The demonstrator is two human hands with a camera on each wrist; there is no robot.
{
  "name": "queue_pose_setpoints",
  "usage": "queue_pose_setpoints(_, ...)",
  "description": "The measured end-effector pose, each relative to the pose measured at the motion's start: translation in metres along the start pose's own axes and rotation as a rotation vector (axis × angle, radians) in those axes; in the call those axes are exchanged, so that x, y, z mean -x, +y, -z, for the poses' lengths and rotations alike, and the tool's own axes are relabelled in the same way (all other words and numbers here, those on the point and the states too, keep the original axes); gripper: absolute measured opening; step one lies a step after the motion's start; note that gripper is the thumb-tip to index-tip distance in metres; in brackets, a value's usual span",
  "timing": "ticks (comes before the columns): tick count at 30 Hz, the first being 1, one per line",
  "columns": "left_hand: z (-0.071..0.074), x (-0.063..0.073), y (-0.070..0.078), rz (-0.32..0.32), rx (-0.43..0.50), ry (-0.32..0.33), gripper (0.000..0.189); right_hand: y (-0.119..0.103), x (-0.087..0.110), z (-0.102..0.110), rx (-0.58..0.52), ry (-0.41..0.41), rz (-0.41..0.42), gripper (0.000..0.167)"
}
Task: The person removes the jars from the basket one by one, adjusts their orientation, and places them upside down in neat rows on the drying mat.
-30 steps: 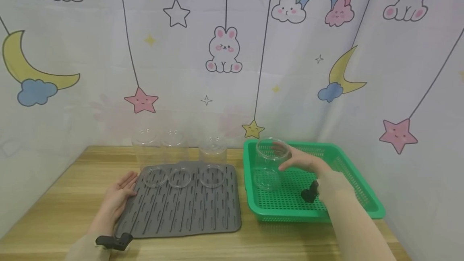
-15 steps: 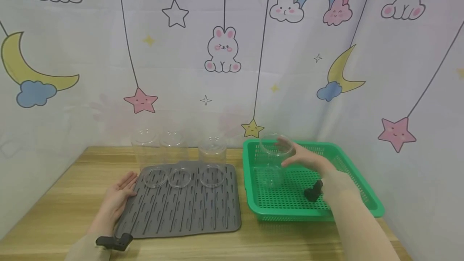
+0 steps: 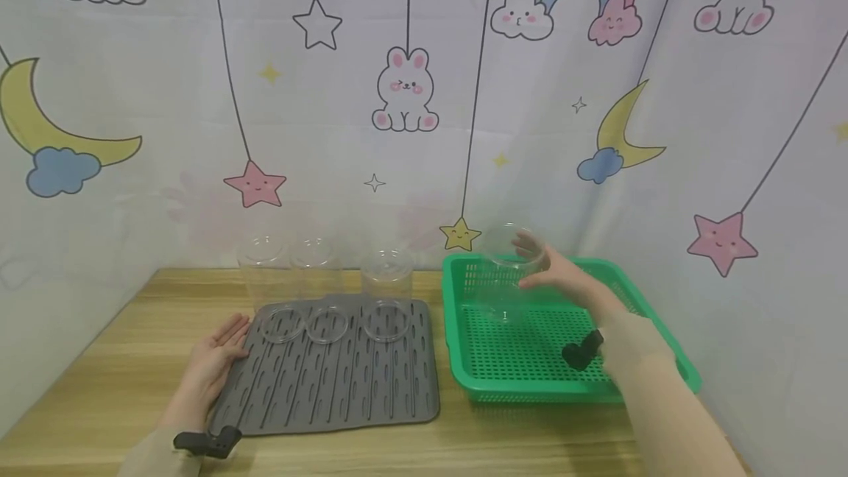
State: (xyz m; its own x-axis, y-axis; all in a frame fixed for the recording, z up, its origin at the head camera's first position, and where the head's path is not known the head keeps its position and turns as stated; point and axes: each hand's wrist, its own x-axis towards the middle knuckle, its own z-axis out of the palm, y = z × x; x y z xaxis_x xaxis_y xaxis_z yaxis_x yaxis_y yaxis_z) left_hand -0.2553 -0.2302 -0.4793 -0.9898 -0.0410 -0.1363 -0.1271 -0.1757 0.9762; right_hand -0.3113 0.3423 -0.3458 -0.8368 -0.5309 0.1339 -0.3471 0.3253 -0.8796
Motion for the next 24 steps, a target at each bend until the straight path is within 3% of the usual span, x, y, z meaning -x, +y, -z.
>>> queue_pose_setpoints(18,0.004,0.001,0.008,0.011,0.066,-0.018,0.080,-0.041,0.001,-0.010,-0.026,0.361,-0.020,0.096)
queue_pose_setpoints(24,0.005,0.007,0.019,0.004,0.064,0.020,0.075,-0.054,0.000,-0.020,0.059,0.454,-0.041,0.099)
